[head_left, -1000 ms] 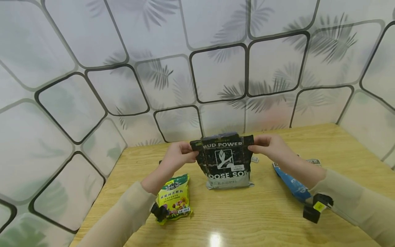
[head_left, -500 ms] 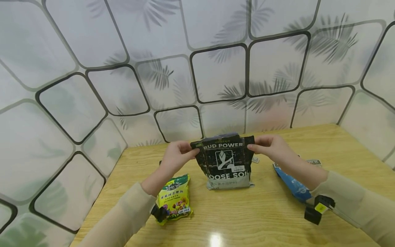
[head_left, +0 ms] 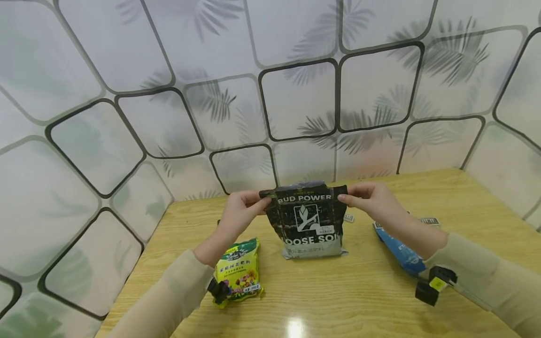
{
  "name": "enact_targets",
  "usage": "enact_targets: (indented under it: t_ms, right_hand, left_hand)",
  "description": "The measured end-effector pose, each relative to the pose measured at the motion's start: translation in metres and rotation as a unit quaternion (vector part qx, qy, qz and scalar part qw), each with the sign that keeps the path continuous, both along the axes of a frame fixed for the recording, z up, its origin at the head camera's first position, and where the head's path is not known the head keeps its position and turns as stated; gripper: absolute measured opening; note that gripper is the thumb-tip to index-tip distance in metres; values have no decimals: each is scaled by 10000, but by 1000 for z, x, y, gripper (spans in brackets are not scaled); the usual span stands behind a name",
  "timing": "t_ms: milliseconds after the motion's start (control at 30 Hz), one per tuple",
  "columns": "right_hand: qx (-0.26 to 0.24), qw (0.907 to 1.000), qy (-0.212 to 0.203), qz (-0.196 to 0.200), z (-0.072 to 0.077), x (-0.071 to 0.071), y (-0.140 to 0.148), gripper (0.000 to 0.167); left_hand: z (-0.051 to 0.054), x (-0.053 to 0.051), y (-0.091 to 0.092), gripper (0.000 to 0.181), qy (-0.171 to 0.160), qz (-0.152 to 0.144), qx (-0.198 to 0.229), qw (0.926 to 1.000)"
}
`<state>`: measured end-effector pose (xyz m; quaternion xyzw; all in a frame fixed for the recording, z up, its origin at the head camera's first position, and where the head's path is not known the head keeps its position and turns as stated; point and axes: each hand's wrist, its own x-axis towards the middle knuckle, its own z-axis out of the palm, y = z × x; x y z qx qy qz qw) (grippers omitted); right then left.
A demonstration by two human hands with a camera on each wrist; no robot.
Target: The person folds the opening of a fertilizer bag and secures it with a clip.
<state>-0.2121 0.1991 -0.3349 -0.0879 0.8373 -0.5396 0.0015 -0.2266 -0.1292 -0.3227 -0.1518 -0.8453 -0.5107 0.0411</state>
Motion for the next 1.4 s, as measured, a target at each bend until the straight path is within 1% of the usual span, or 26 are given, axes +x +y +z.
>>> enact_targets:
  t_ms: [100,267,467,633,867,1067,1267,1400]
  right_hand:
    - [87,9999,132,8,0,0,0,35]
    - [142,9998,153,-15,1,0,-1,34]
    - [104,9997,192,-64,2,1,-2,30]
    - [115,9993,337,-60,3,3,-4,27]
    - [214,9981,570,39,2,6,-5,24]
    - [207,9987,466,3,3,8,-6,24]
    - [45,9995,317,-9,3,9,-8,23]
    - [-18,9997,260,9,2,9,-8,24]
  left_hand:
    - [0,-1,0,34,54,41,-2,10000]
    - [0,-1,0,32,148,42,-67,9999]
    - [0,0,1,33,85,32,-75,9999]
    - [1,0,1,34,62,63,-22,10000]
    - [1,3,4,24,80,76,-6,9999]
    - [2,4,4,25,44,115,30,9999]
    - [1,4,4,26,15,101,98,9999]
    - [2,4,4,31,-34,111,77,9999]
